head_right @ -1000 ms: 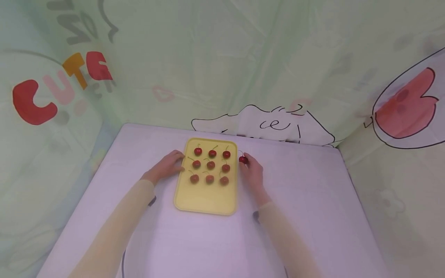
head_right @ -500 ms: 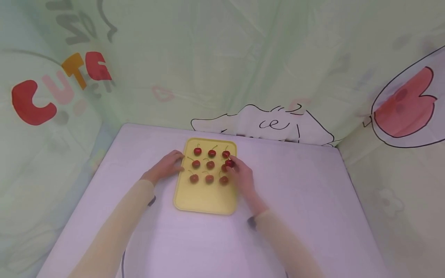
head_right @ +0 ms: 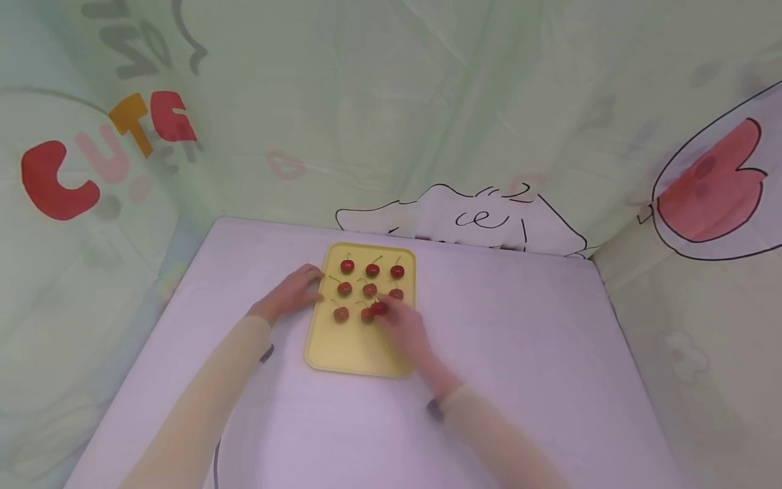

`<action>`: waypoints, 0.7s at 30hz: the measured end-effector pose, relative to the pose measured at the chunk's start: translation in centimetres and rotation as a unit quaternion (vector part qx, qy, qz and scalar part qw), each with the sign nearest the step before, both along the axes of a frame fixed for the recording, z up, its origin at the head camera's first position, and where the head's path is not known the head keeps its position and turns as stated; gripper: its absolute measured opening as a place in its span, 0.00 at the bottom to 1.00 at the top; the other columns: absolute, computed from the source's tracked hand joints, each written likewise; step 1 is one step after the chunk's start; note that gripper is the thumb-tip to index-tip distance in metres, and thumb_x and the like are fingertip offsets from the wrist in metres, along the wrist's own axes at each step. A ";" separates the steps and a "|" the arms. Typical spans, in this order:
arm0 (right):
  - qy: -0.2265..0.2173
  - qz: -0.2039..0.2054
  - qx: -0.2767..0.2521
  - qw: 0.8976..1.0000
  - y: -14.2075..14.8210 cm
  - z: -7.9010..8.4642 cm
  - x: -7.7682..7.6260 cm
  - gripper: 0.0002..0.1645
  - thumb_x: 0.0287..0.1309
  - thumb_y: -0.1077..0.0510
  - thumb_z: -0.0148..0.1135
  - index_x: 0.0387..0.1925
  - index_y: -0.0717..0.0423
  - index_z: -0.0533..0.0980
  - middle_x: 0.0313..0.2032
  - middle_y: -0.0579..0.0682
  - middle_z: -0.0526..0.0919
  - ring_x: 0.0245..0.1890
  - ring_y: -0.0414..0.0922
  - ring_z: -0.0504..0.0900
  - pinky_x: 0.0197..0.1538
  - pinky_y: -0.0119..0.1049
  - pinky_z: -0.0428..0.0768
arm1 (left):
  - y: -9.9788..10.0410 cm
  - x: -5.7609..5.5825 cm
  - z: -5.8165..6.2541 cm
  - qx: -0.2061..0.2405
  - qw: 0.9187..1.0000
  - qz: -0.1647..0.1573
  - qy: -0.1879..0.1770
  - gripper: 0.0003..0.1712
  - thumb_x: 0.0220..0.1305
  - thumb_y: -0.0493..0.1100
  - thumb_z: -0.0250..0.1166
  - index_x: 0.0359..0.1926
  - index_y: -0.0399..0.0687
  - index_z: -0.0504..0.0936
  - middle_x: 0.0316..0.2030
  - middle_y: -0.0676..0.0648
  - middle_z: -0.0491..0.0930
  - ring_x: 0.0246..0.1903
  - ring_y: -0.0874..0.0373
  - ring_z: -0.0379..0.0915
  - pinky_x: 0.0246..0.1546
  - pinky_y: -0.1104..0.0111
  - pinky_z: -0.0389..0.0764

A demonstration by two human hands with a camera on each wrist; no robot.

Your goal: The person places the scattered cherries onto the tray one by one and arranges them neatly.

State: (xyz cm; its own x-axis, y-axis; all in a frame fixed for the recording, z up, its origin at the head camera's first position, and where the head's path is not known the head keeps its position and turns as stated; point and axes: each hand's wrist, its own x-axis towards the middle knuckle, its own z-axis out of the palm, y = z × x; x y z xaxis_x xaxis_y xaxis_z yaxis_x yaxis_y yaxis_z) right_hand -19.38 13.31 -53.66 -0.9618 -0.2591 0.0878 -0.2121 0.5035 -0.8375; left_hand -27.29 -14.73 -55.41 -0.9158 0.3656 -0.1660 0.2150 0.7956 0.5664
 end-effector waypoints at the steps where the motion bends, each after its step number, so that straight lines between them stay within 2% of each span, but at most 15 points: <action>1: -0.002 0.005 0.001 1.000 -0.1 -0.1 0.2 0.27 0.60 0.66 0.65 0.61 0.61 0.74 0.59 0.58 0.78 0.59 0.52 0.77 0.55 0.36 0.79 | 0.0 0.0 0.0 0.001 1.000 0.000 0.001 0.32 0.65 0.43 0.67 0.65 0.34 0.69 0.63 0.41 0.66 0.65 0.49 0.63 0.70 0.62 0.61; 8: -0.016 0.032 0.018 0.999 -1.1 -1.0 1.7 0.25 0.58 0.66 0.67 0.59 0.57 0.77 0.55 0.54 0.81 0.55 0.49 0.80 0.54 0.36 0.81 | -0.1 0.2 0.3 0.007 1.000 -0.006 0.007 0.31 0.65 0.42 0.66 0.65 0.34 0.69 0.63 0.40 0.67 0.65 0.48 0.63 0.70 0.61 0.61; 15: -0.014 0.059 0.063 0.996 -1.7 -2.4 2.6 0.24 0.57 0.64 0.69 0.56 0.57 0.79 0.51 0.51 0.84 0.42 0.42 0.82 0.46 0.33 0.84 | -0.2 0.1 0.1 0.002 1.000 -0.007 0.007 0.32 0.65 0.43 0.67 0.65 0.34 0.69 0.63 0.40 0.67 0.65 0.48 0.62 0.70 0.61 0.61; 21: -0.014 0.075 0.078 0.994 -1.8 -2.8 2.8 0.23 0.57 0.64 0.68 0.55 0.59 0.79 0.51 0.53 0.84 0.41 0.42 0.81 0.46 0.34 0.83 | -0.2 0.0 0.0 0.003 1.000 -0.009 0.008 0.32 0.65 0.44 0.67 0.65 0.34 0.69 0.62 0.40 0.67 0.65 0.48 0.63 0.70 0.61 0.61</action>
